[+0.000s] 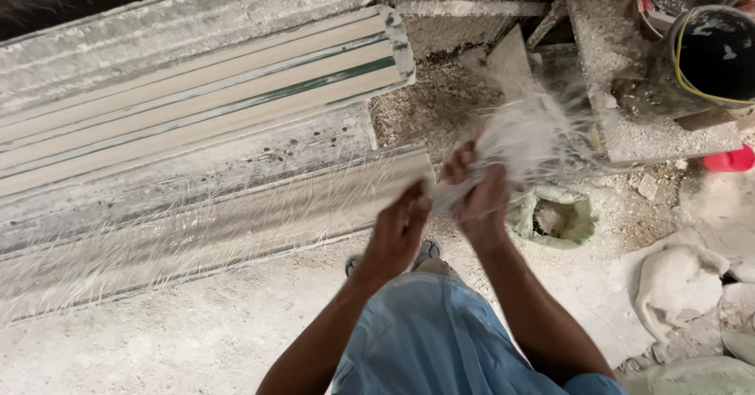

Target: The person spreads a white fibrous material over a long rectangular mold, then uses a brush to apply a white liquid from a bucket onto the fibers. The person smooths the surface with hands and continues applying the liquid to ensure even coverage.

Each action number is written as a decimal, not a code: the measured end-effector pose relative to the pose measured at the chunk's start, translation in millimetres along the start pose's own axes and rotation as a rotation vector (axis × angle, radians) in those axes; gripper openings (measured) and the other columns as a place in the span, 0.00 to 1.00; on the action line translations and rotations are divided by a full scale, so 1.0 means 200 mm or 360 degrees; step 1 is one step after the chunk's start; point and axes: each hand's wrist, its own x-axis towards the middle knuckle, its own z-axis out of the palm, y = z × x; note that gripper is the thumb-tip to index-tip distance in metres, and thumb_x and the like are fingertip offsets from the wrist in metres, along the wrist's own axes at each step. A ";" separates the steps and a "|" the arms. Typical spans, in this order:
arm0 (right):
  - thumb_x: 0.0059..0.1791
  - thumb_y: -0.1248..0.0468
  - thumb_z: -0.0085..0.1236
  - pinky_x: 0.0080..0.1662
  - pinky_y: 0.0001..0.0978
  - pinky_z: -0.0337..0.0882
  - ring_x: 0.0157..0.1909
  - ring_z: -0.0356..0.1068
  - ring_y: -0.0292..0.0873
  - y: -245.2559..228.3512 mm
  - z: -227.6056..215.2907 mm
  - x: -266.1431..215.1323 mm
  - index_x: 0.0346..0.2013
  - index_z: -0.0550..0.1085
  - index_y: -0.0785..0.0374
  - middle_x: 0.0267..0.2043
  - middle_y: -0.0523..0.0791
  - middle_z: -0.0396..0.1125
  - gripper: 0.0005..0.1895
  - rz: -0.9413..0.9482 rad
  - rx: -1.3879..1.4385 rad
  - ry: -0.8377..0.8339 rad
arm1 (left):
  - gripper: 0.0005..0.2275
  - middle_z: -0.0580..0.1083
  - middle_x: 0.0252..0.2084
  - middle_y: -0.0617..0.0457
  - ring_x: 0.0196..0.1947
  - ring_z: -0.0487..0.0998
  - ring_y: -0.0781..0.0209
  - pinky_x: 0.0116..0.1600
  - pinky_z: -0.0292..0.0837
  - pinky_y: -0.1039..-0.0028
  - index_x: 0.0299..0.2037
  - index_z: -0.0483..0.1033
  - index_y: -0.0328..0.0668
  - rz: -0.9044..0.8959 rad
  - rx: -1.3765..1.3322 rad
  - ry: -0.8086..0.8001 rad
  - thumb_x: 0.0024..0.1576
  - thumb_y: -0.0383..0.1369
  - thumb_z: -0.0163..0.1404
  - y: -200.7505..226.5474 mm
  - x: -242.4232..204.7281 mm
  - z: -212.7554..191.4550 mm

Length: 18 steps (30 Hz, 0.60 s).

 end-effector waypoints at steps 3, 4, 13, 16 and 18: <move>0.61 0.51 0.43 0.35 0.27 0.73 0.36 0.69 0.38 -0.09 0.03 0.06 0.57 0.68 0.62 0.41 0.45 0.69 0.19 -0.0110 -0.0414 0.0259 | 0.12 0.80 0.37 0.39 0.28 0.79 0.48 0.30 0.76 0.58 0.46 0.79 0.34 -0.0195 -0.0087 -0.0070 0.68 0.34 0.43 0.07 0.08 0.06; 0.61 0.50 0.42 0.33 0.26 0.71 0.34 0.67 0.37 -0.18 0.02 0.11 0.56 0.69 0.61 0.40 0.44 0.68 0.19 -0.0196 -0.0550 0.0305 | 0.11 0.80 0.38 0.44 0.24 0.79 0.53 0.25 0.75 0.61 0.44 0.78 0.34 -0.0030 -0.0060 0.0011 0.67 0.31 0.43 0.06 0.11 0.04; 0.62 0.53 0.35 0.21 0.30 0.56 0.18 0.50 0.36 -1.11 -0.22 0.48 0.52 0.68 0.63 0.24 0.43 0.56 0.18 -0.0883 -0.0710 0.0193 | 0.09 0.78 0.31 0.48 0.25 0.79 0.50 0.26 0.74 0.64 0.36 0.76 0.37 0.0556 0.0666 0.0298 0.66 0.32 0.47 -0.20 0.32 0.00; 0.66 0.55 0.30 0.22 0.32 0.53 0.19 0.48 0.35 -1.40 -0.32 0.43 0.39 0.63 0.59 0.23 0.41 0.51 0.17 -0.0945 -0.0907 0.0125 | 0.12 0.77 0.29 0.49 0.22 0.78 0.55 0.24 0.73 0.66 0.33 0.76 0.39 0.0383 0.0990 0.0051 0.67 0.35 0.48 -0.37 0.36 -0.01; 0.68 0.59 0.32 0.22 0.28 0.49 0.18 0.45 0.32 -1.53 -0.35 0.38 0.33 0.60 0.55 0.23 0.38 0.47 0.19 -0.0937 -0.0972 0.0038 | 0.12 0.76 0.28 0.51 0.22 0.78 0.57 0.24 0.73 0.67 0.33 0.76 0.41 0.0378 0.1116 -0.0018 0.67 0.36 0.49 -0.48 0.35 -0.03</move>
